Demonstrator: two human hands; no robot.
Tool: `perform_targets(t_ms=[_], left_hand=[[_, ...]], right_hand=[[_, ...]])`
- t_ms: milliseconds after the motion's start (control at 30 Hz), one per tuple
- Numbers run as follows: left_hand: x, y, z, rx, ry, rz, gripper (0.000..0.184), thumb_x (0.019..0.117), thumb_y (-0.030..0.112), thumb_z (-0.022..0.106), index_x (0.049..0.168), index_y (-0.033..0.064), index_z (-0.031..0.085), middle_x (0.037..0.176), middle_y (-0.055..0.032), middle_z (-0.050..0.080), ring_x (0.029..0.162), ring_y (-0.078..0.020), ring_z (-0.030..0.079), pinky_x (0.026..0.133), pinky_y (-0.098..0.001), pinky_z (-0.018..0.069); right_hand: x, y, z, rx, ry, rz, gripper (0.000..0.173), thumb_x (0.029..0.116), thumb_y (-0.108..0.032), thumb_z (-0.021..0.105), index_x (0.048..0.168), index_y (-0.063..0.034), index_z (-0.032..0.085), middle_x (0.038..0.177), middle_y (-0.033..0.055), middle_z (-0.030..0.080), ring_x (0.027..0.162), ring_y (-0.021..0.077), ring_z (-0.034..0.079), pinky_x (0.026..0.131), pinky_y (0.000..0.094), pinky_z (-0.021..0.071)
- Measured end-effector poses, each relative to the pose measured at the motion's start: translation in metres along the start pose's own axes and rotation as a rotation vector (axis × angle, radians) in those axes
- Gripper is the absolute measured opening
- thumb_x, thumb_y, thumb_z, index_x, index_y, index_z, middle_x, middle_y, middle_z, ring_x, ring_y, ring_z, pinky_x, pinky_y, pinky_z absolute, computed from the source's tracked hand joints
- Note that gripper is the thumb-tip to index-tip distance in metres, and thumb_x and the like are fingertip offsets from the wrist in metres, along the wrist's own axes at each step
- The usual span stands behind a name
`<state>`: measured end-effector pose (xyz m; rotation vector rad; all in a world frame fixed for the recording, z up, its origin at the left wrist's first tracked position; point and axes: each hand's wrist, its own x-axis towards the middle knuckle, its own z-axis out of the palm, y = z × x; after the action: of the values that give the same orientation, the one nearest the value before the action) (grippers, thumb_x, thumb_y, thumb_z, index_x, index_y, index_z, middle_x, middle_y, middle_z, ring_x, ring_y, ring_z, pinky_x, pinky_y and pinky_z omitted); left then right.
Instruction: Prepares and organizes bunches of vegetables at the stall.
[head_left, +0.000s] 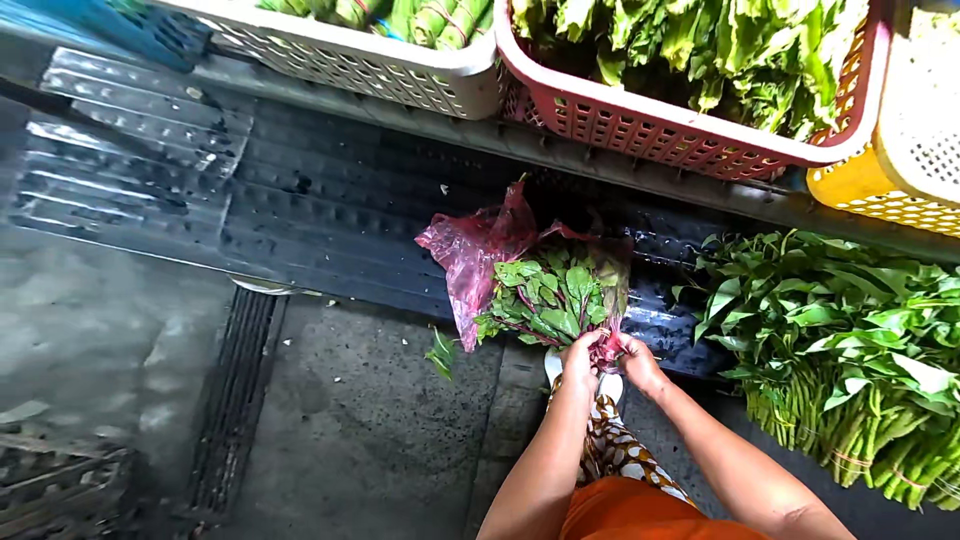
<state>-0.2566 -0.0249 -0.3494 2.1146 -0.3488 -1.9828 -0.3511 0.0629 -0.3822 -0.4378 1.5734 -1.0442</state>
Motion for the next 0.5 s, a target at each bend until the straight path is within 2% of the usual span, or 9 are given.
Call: perform_targets(t_ms=[67, 133, 200, 267, 333, 433, 500], left_hand=[[0.009, 0.001, -0.007, -0.063, 0.01, -0.039, 0.038, 0.0943, 0.011, 0.063, 0.13, 0.001, 0.054, 0.114, -0.0188, 0.061, 0.097, -0.0275, 0.06, 0.083, -0.0457, 0.0511], [0.013, 0.0, -0.011, -0.129, -0.009, -0.04, 0.033, 0.0947, 0.005, 0.058, 0.127, -0.0002, 0.051, 0.106, -0.0186, 0.06, 0.086, -0.0257, 0.061, 0.073, -0.041, 0.0537], [0.011, 0.002, -0.014, -0.149, -0.02, -0.046, 0.032, 0.0968, 0.007, 0.054, 0.128, -0.0003, 0.049, 0.104, -0.0194, 0.059, 0.081, -0.0259, 0.061, 0.07, -0.0404, 0.054], [0.007, 0.007, -0.016, -0.096, 0.001, -0.04, 0.037, 0.1, 0.012, 0.053, 0.135, 0.0021, 0.046, 0.104, -0.0191, 0.059, 0.077, -0.0244, 0.061, 0.065, -0.0372, 0.0529], [0.006, 0.012, -0.018, -0.072, 0.026, -0.018, 0.041, 0.1027, 0.015, 0.054, 0.141, 0.0057, 0.043, 0.107, -0.0191, 0.059, 0.073, -0.0223, 0.059, 0.059, -0.0332, 0.0492], [0.008, 0.016, -0.015, -0.075, 0.059, 0.06, 0.046, 0.1042, 0.009, 0.053, 0.146, 0.0061, 0.035, 0.112, -0.0196, 0.054, 0.076, -0.0221, 0.059, 0.06, -0.0335, 0.0512], [0.015, 0.019, -0.011, -0.026, 0.112, 0.191, 0.053, 0.1022, 0.002, 0.054, 0.15, 0.0039, 0.03, 0.119, -0.0222, 0.053, 0.082, -0.0235, 0.06, 0.065, -0.035, 0.0532]], right_hand=[[0.002, 0.004, 0.005, 0.161, 0.139, 0.048, 0.037, 0.093, 0.013, 0.048, 0.128, 0.0074, 0.06, 0.115, 0.017, 0.069, 0.1, 0.0171, 0.068, 0.088, 0.0348, 0.0582], [0.005, 0.005, 0.005, 0.324, 0.218, 0.13, 0.04, 0.0927, 0.016, 0.047, 0.131, 0.0068, 0.056, 0.114, 0.0169, 0.066, 0.096, 0.0181, 0.067, 0.083, 0.0356, 0.0585], [0.01, 0.007, 0.002, 0.51, 0.273, 0.206, 0.047, 0.09, 0.02, 0.042, 0.133, 0.0046, 0.052, 0.112, 0.017, 0.067, 0.092, 0.0204, 0.068, 0.078, 0.0389, 0.0598], [0.015, 0.009, -0.002, 0.618, 0.309, 0.26, 0.043, 0.0958, 0.016, 0.039, 0.135, 0.0018, 0.049, 0.11, 0.0166, 0.066, 0.091, 0.0217, 0.068, 0.077, 0.0407, 0.0598], [0.019, 0.012, -0.003, 0.639, 0.318, 0.285, 0.038, 0.0995, 0.012, 0.039, 0.135, 0.0008, 0.048, 0.109, 0.0169, 0.066, 0.09, 0.0232, 0.069, 0.075, 0.0421, 0.0604], [0.021, 0.02, -0.003, 0.592, 0.3, 0.296, 0.038, 0.0987, 0.013, 0.042, 0.134, 0.0012, 0.049, 0.111, 0.0186, 0.066, 0.092, 0.0254, 0.069, 0.076, 0.0438, 0.0606], [0.02, 0.027, -0.01, 0.504, 0.299, 0.301, 0.043, 0.0955, 0.016, 0.044, 0.135, 0.0014, 0.05, 0.114, 0.0195, 0.066, 0.094, 0.0255, 0.069, 0.076, 0.044, 0.0608]])
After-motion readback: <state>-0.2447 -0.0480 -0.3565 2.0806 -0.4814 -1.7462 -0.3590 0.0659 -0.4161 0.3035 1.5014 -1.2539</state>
